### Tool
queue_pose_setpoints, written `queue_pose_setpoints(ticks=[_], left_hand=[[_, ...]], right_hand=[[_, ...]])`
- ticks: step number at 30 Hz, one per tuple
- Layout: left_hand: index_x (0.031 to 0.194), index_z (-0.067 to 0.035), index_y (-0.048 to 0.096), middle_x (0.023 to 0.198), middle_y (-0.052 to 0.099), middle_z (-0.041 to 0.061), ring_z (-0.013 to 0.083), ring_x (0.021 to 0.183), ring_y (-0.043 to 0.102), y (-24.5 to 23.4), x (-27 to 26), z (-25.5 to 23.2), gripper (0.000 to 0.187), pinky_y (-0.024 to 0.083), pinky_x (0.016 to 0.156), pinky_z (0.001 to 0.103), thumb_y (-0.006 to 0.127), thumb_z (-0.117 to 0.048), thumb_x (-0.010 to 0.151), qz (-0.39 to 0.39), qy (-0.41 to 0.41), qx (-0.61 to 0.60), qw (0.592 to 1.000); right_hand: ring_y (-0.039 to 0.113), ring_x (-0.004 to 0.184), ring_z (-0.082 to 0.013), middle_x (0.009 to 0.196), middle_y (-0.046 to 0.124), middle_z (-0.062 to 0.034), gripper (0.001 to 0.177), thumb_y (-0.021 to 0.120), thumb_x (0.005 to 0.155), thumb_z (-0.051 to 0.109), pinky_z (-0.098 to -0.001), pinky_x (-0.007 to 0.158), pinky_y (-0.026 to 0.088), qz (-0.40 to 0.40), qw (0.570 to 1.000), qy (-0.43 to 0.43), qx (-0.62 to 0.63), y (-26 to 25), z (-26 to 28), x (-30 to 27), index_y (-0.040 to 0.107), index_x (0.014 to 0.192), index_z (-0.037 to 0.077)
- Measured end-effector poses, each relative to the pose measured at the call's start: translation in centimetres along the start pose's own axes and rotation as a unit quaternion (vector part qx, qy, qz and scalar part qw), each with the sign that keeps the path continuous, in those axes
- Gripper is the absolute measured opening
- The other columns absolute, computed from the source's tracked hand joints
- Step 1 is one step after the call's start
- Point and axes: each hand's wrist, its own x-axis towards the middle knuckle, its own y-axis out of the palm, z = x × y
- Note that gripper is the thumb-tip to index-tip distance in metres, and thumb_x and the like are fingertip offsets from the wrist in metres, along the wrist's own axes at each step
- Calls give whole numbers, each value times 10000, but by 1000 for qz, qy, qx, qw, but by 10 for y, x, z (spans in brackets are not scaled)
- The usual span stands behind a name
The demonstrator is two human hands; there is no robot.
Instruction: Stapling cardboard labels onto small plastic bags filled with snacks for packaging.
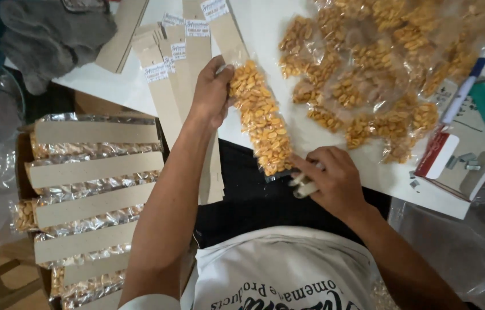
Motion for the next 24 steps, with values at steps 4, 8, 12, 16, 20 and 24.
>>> queue_pose_setpoints(ticks=[4,8,12,16,20,24], left_hand=[[1128,-96,555,752,521,7,117,656,482,-5,11,12,107,376,504,257,508,-159,1056,18,34,-24,999],[1178,-57,576,658,461,-9,90,486,378,-4,10,14,171,328,388,252,500,-136,1047,15,57,-18,998],[1211,-100,559,764,527,4,107,631,471,-4,12,14,197,390,493,255,520,-192,1041,-2,39,-8,999],[1173,-72,565,737,533,14,104,588,463,-7,19,22,149,336,430,251,505,-127,1048,19,61,-41,997],[1299,-22,491,867,562,79,130,676,536,-11,27,35,292,415,461,236,522,-164,1046,13,90,-12,996],[1501,33,367,1076,594,151,136,813,619,-10,24,35,548,507,511,177,533,-194,1029,-26,87,13,996]], right_hand=[[573,948,-289,1019,587,-89,692,799,747,-15,-429,837,473,33,999,18,-38,1,3,11,655,1394,185],[493,1333,-368,1380,601,-147,362,837,766,300,-598,1135,362,66,993,-54,-84,-6,1,41,717,1063,132],[524,1421,-347,1244,731,-71,316,784,678,239,-623,1161,385,86,984,-124,-96,-8,-8,66,686,948,108],[656,1337,-335,915,750,-42,243,836,715,277,-600,1274,244,77,977,-158,-124,-3,-9,97,689,847,136],[667,1217,-338,1005,693,-89,367,792,759,417,-493,1110,470,67,988,-132,-47,42,-27,92,694,955,123],[664,1167,-359,1077,625,-85,463,600,974,565,-467,944,554,-6,998,-69,7,36,-23,72,604,896,109]])
